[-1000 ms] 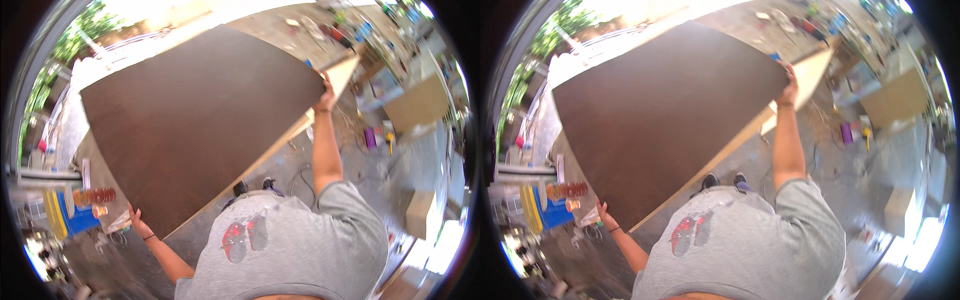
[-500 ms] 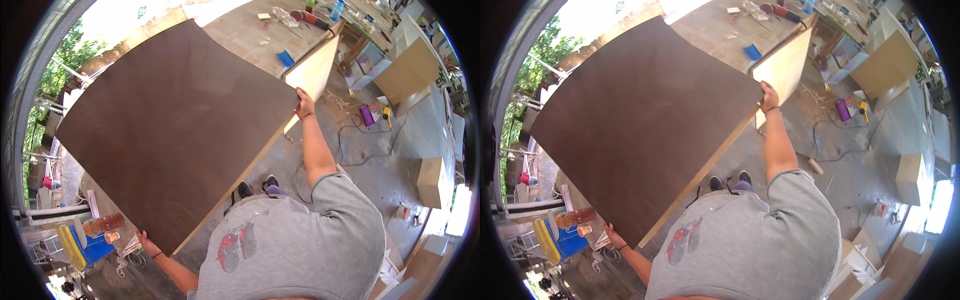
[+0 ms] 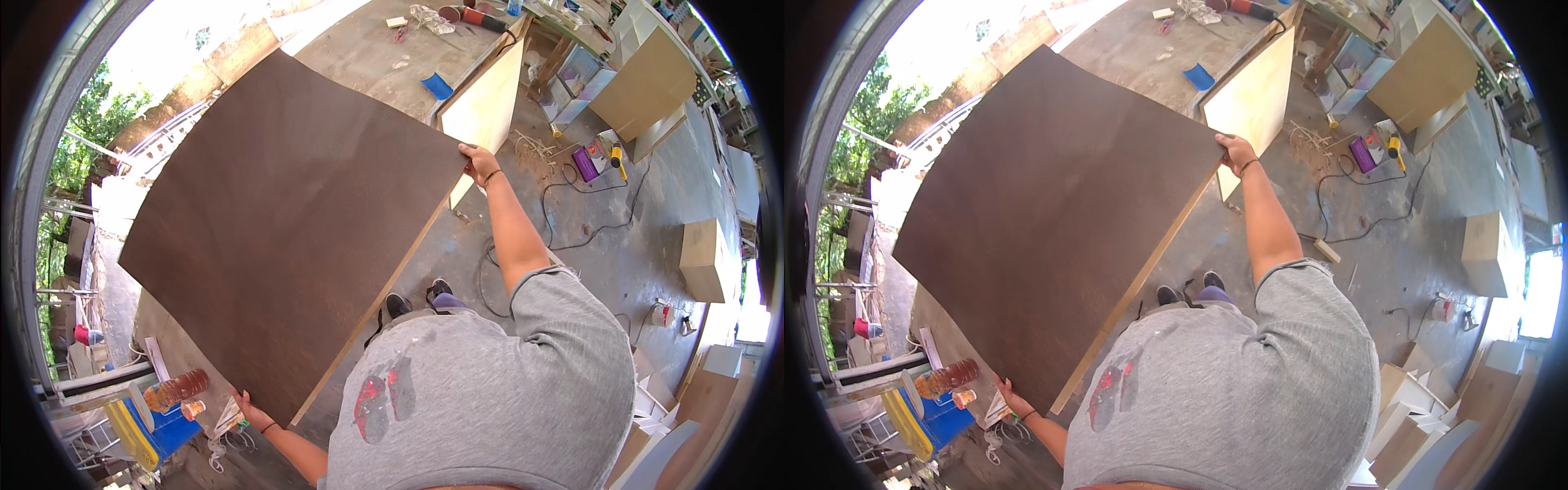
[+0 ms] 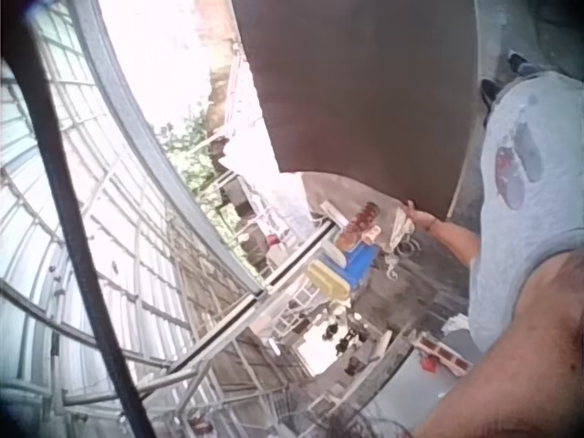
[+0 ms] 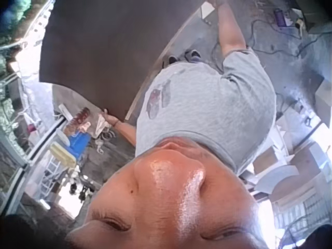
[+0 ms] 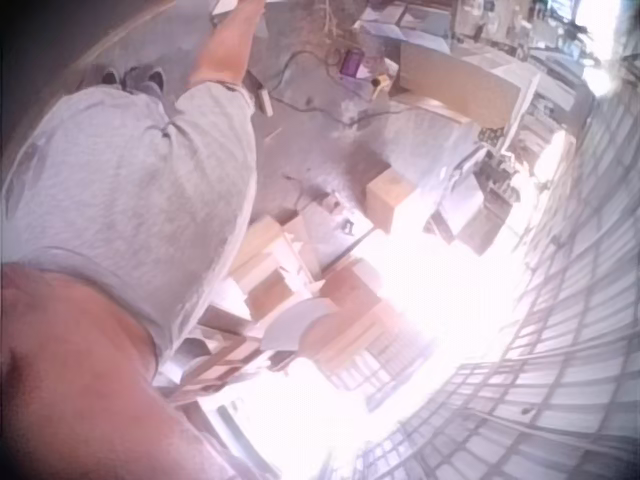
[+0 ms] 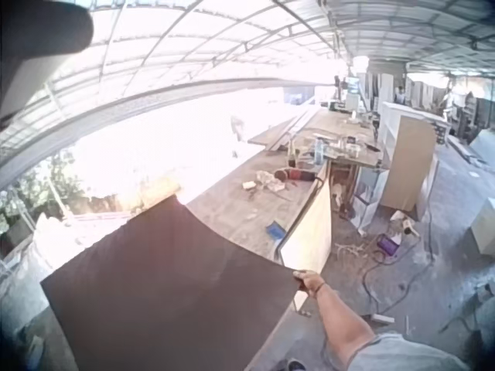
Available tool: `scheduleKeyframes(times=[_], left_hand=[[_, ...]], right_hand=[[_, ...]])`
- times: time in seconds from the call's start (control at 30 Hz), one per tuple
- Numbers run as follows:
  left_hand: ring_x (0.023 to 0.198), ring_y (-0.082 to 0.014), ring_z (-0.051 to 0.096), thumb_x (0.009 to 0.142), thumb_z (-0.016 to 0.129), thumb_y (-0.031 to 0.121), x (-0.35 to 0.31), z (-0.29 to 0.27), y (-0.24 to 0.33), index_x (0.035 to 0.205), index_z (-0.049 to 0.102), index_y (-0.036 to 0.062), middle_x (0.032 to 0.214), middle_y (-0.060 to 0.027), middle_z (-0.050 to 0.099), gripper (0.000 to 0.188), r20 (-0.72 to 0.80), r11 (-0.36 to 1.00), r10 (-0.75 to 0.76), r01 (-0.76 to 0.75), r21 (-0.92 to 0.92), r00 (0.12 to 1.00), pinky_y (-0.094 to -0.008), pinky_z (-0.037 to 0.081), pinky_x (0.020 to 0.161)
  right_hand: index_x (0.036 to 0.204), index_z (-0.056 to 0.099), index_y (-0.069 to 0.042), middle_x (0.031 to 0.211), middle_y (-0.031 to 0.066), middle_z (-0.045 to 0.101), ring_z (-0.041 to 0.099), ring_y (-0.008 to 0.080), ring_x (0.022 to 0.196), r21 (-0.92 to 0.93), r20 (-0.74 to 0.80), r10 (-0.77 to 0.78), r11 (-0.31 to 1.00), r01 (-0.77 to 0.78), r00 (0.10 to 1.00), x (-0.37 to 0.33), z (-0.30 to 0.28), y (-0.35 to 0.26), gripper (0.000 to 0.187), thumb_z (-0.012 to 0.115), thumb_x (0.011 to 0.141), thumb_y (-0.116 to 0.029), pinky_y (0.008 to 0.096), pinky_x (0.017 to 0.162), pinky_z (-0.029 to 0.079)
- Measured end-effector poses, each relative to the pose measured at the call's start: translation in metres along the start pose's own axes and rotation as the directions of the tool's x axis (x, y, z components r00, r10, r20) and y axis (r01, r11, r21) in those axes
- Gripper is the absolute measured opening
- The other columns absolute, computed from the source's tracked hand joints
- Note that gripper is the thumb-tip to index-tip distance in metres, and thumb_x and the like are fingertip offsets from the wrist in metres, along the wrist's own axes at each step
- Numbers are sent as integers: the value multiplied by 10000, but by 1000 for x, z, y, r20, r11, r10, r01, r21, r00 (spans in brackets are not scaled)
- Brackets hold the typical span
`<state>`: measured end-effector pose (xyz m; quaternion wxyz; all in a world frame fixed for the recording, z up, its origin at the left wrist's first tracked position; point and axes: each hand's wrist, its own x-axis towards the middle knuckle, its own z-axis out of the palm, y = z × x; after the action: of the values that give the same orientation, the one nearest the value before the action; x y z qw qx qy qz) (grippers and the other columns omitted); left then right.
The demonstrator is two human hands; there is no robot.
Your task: The person picks up and turns over different wood panels on a workbench, then uses a cloth to wipe down the surface of a large white panel.
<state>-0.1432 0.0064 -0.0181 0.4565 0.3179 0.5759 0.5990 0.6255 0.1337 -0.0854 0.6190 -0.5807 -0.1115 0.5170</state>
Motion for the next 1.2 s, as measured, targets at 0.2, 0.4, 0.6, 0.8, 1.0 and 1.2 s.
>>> scheduleKeyframes(times=[0.2, 0.4, 0.6, 0.8, 1.0, 1.2], left_hand=[[1244, -212, 364, 796, 514, 96, -9, -19, -17, 1334, 397, -2, 1358, -97, 407, 559, 48, 999, -43, 42, 21, 998, -315, 229, 1059], [1232, -203, 374, 804, 522, 107, -8, -24, -18, 1327, 411, 4, 1335, -82, 426, 545, 45, 992, -53, 48, 117, 998, -312, 242, 1048], [1241, -212, 379, 833, 503, 7, -29, -9, 8, 1380, 304, 38, 1360, -82, 391, 583, -130, 941, -296, 312, 130, 946, -351, 301, 1043], [921, -135, 546, 802, 589, 31, 5, 11, -1, 1065, 574, -35, 969, -36, 602, 272, -261, 824, -164, 278, 494, 951, -259, 417, 822], [699, -188, 572, 794, 646, 147, -24, 8, -33, 997, 603, -52, 738, -82, 608, 288, -350, 507, 146, 234, 830, 925, -309, 469, 694], [789, -142, 559, 827, 614, 136, -22, -8, -42, 1052, 598, -33, 829, -62, 613, 282, -420, 791, 183, 121, 599, 889, -275, 451, 745]], right_hand=[[1035, 555, -49, 895, 20, 615, 585, 133, 765, 148, 14, -73, 987, 70, 997, -24, 3, 12, 204, 583, 866, -160, 288, 700, 479], [959, 561, -99, 808, -18, 579, 521, 103, 671, -37, 63, 97, 995, -94, 993, -24, -21, 2, 152, 618, 843, -179, 293, 644, 417], [1091, 544, -87, 988, 21, 594, 546, 144, 884, -356, 143, 166, 929, -106, 976, -17, 10, -5, 320, 644, 812, -208, 332, 727, 444], [1183, 564, -125, 1070, 12, 599, 531, 152, 956, -694, 80, 66, 720, 8, 995, -19, -32, -35, 415, 630, 788, -233, 345, 684, 425], [1174, 570, -84, 984, 13, 618, 552, 87, 760, -669, 135, 31, 740, 68, 990, -20, -12, -33, 417, 642, 779, -196, 219, 491, 382], [1187, 557, -78, 976, -13, 615, 547, 71, 750, -686, 159, -11, 718, 118, 987, -28, -2, -36, 401, 611, 805, -188, 212, 506, 378]])
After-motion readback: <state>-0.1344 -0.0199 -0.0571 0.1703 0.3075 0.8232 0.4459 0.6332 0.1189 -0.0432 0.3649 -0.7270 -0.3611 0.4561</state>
